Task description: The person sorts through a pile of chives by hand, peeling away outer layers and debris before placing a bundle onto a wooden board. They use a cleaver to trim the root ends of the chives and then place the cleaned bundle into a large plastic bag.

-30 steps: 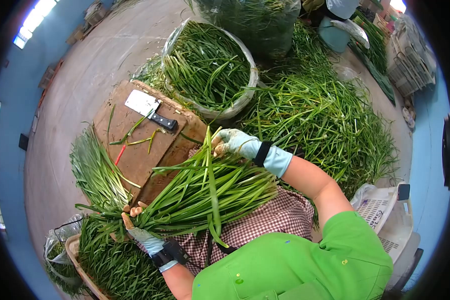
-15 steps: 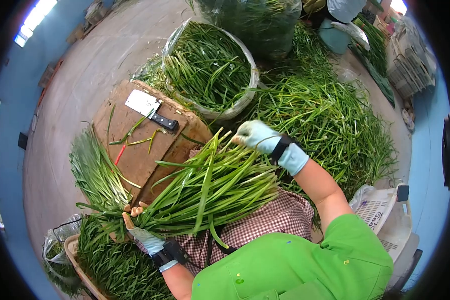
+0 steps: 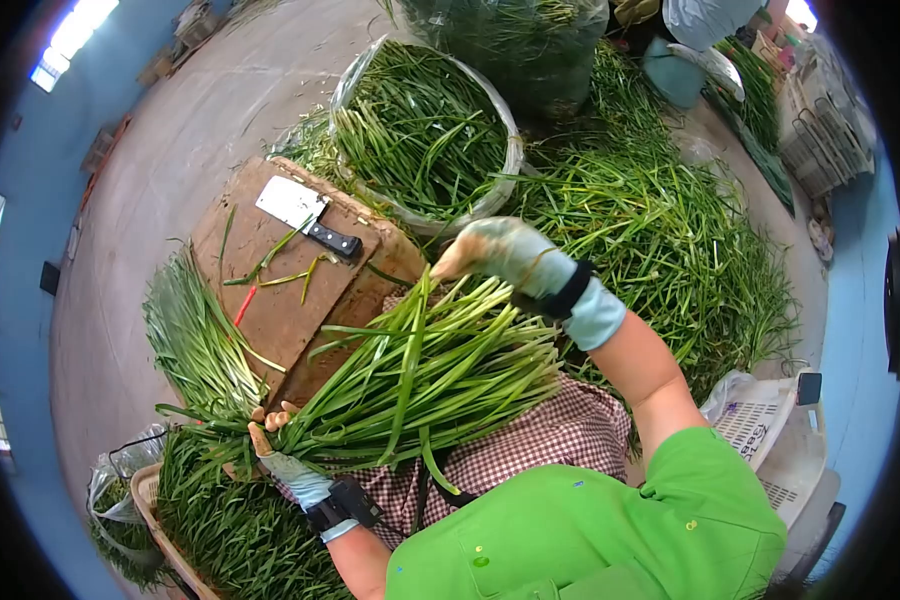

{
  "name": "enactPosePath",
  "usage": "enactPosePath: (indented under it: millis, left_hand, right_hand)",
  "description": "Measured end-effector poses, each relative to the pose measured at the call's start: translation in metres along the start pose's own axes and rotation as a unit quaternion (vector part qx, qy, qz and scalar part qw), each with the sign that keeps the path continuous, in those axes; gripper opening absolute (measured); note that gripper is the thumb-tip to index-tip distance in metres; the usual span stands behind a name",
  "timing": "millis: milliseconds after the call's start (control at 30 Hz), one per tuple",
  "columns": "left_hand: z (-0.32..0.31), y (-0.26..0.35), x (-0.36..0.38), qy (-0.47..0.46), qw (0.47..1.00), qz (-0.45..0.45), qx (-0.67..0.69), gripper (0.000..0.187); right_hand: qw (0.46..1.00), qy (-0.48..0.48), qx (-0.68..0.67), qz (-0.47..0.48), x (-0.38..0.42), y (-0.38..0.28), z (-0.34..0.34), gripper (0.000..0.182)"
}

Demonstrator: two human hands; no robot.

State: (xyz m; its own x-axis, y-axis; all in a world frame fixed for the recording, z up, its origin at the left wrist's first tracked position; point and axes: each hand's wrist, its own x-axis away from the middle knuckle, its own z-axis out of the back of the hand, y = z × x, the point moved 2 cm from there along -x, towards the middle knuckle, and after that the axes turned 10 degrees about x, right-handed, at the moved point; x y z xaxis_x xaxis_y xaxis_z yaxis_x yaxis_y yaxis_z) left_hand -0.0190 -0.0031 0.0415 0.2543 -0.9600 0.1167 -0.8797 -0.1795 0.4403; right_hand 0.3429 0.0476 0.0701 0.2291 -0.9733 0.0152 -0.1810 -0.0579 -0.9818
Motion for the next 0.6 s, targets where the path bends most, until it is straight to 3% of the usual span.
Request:
enactPosePath:
  millis: [33, 67, 100, 167, 200, 233, 300, 367, 400, 433, 500, 567, 600]
  left_hand:
    - [-0.001, 0.000, 0.001, 0.001, 1.000, -0.001, 0.001, 0.021]
    - [-0.002, 0.000, 0.001, -0.003, 1.000, 0.004, 0.003, 0.021]
    - [-0.003, -0.001, 0.002, -0.008, 1.000, 0.011, 0.004, 0.021]
    - [0.003, -0.001, -0.003, -0.013, 0.999, 0.022, 0.020, 0.021]
    - [0.007, 0.000, -0.004, -0.013, 0.999, 0.027, 0.034, 0.021]
    - [0.003, -0.001, -0.002, -0.013, 0.999, 0.024, 0.033, 0.021]
    - [-0.008, -0.003, 0.004, 0.007, 1.000, 0.003, 0.002, 0.021]
    - [-0.001, -0.001, 0.000, 0.002, 1.000, 0.011, 0.012, 0.021]
    - [0.002, 0.000, -0.002, -0.004, 1.000, 0.019, 0.024, 0.021]
    - [0.000, 0.000, -0.002, -0.005, 1.000, 0.018, 0.023, 0.021]
    - [-0.002, 0.000, 0.000, 0.000, 1.000, 0.010, 0.015, 0.020]
    - [-0.002, 0.001, 0.002, -0.003, 1.000, 0.010, 0.017, 0.020]
    - [-0.006, -0.001, 0.004, 0.014, 1.000, -0.002, 0.008, 0.020]
  right_hand:
    - [0.999, 0.016, -0.051, 0.001, 0.003, 0.000, 0.012, 0.035]
    - [0.986, 0.087, 0.135, -0.030, 0.001, 0.011, 0.026, 0.042]
    - [0.938, 0.137, 0.313, -0.066, 0.002, 0.022, 0.034, 0.037]
    - [0.789, 0.137, 0.599, -0.018, 0.006, 0.028, 0.034, 0.032]
    - [0.877, 0.087, 0.465, -0.081, 0.000, 0.049, 0.036, 0.032]
    - [0.874, 0.063, 0.473, -0.095, -0.003, 0.054, 0.028, 0.031]
    - [0.816, 0.014, 0.568, -0.103, -0.015, 0.059, 0.005, 0.028]
    - [0.864, -0.043, 0.462, -0.193, -0.028, 0.055, -0.016, 0.026]
    - [0.891, -0.062, 0.393, -0.220, -0.044, 0.086, -0.014, 0.023]
    - [0.912, -0.038, 0.323, -0.250, -0.044, 0.078, -0.021, 0.017]
    - [0.955, -0.073, 0.193, -0.213, -0.041, 0.068, -0.034, 0.013]
    - [0.947, -0.177, 0.213, -0.162, -0.024, 0.021, -0.046, 0.013]
    - [0.960, -0.188, 0.153, -0.137, -0.016, 0.009, -0.043, 0.014]
